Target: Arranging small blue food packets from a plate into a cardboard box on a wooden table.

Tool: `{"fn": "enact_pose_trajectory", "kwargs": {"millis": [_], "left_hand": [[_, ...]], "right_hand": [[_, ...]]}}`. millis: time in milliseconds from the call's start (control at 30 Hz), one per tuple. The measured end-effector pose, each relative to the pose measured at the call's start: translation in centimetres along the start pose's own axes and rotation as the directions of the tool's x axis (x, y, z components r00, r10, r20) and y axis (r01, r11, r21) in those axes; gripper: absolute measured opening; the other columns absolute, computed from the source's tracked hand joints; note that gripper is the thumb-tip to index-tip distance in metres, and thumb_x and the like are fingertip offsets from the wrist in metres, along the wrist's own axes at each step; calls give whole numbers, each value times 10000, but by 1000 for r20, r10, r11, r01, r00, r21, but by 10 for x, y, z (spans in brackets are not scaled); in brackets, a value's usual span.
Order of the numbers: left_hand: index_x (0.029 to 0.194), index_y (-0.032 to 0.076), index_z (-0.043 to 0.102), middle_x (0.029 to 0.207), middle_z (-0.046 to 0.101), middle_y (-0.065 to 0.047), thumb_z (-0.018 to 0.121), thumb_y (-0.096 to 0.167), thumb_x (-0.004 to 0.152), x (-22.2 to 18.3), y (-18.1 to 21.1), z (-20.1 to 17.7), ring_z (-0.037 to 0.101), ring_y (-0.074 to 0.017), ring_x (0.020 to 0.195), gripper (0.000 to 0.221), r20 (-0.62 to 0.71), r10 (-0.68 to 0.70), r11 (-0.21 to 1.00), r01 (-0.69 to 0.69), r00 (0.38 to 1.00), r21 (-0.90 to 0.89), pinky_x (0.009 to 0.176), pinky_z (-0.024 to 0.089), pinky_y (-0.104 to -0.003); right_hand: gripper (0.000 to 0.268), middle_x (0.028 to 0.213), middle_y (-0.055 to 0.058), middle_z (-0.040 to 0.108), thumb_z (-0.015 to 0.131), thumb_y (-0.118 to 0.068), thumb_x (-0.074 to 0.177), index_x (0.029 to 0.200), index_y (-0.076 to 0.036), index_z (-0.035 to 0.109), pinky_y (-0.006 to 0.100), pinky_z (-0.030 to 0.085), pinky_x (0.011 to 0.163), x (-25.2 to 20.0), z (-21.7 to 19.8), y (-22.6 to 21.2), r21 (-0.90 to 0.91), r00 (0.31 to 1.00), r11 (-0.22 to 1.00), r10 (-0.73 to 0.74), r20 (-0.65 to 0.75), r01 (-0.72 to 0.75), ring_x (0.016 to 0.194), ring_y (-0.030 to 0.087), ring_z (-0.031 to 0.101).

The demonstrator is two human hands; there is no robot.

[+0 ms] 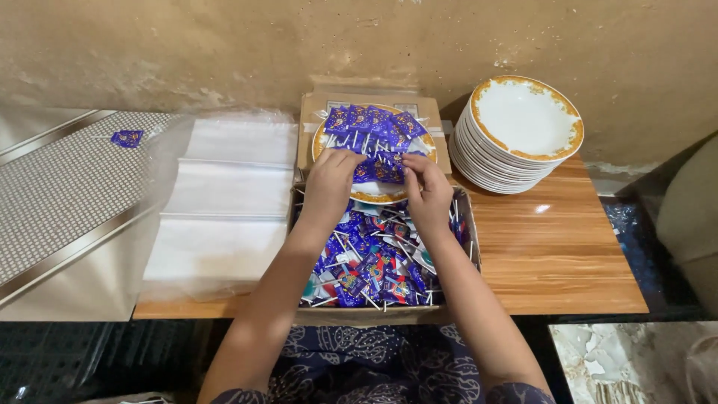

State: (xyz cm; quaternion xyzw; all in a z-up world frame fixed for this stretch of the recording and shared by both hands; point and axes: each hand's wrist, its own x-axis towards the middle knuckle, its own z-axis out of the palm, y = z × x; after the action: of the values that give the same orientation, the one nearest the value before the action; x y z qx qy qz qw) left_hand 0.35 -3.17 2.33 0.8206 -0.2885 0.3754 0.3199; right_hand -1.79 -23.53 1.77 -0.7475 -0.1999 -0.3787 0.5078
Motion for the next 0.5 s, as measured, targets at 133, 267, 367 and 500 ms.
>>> {"fn": "enact_pose_trajectory", "kwargs": {"millis": [133,267,367,500], "left_hand": [[1116,91,727,1004,689,-61,581,9,994,-7,-11,10,651,-248,1038,207,23,27,999,-28,999,38,931,526,-359],[1124,59,717,1045,704,-92,563,28,1005,-13,-7,9,649,-259,1082,197,86,14,996,-21,996,85,958,514,-370],[1139,55,719,1070,719,-101,570,21,991,-21,1,8,657,-262,1118,213,141,3,993,-20,990,117,976,508,-379],[1195,22,719,1108,732,-150,615,7,970,-25,-10,15,658,-299,1163,249,146,-31,985,5,989,173,999,504,-413]], "right_hand": [[124,1117,196,719,648,62,975,1077,35,713,389,607,891,-1,-2,4,-6,1000,1000,3,-2,-3,1099,352,702],[117,1063,158,732,677,49,952,1050,8,726,387,614,856,-2,-3,8,-76,997,995,-62,52,66,1052,334,717],[123,1045,106,748,721,25,923,1023,-42,748,369,617,852,-6,1,13,-147,988,981,-107,111,123,1032,288,730],[121,1031,71,763,747,5,903,994,-73,763,360,611,868,-7,8,9,-157,979,974,-138,151,161,1014,249,741]]}}
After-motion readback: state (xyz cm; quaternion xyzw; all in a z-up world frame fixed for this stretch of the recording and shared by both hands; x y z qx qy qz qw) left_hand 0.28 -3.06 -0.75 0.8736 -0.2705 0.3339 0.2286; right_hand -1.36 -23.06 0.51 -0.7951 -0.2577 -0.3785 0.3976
